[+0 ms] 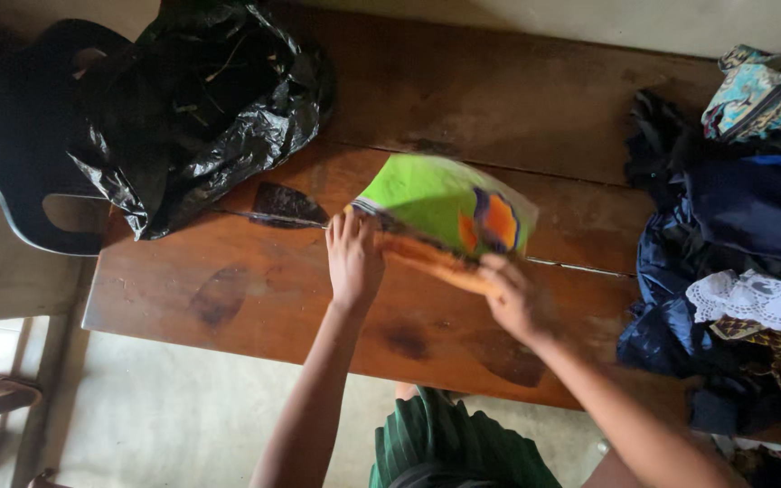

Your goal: The person folds several pieces of fabric, including a patterned item, a black cloth, a blue cloth, and a brown patterned cloth, one at a time on a wooden surface and places them into a shelf.

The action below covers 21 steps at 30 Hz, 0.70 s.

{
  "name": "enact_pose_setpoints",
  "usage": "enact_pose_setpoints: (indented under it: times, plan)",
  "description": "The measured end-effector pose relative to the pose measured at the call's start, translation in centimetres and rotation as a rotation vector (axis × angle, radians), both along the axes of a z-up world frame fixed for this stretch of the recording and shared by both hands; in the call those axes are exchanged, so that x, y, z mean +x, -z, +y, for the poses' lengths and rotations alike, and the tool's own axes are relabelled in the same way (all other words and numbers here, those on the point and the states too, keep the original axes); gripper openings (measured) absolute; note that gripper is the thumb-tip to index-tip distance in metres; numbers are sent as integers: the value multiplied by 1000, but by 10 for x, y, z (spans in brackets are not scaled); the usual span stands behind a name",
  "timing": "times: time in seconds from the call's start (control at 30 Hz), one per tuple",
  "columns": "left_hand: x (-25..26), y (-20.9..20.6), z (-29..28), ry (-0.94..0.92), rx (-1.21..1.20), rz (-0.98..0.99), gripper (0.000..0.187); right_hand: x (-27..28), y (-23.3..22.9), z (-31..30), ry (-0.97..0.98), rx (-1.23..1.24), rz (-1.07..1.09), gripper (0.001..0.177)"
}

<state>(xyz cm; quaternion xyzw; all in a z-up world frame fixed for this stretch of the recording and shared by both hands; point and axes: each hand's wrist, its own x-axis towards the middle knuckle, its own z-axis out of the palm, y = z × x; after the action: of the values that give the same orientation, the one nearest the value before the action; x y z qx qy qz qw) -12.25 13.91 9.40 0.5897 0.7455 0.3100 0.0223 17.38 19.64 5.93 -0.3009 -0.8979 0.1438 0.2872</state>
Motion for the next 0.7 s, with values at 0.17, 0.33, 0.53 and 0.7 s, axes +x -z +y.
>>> enact_pose_setpoints:
  times: [0.17,0.33,0.53,0.7]
  plan:
    - [-2,96,-41,-30,-119,119,39,-17,35,-63,-93,31,-282,46]
    - [24,134,-84,-295,-123,-13,59,-19,23,-81,-159,-164,-179,53]
    - [108,121,-89,-692,-79,-665,68,-21,47,3,139,-139,49,52]
    - [127,97,-56,-891,-275,-683,77,-30,67,22,291,-203,-234,87]
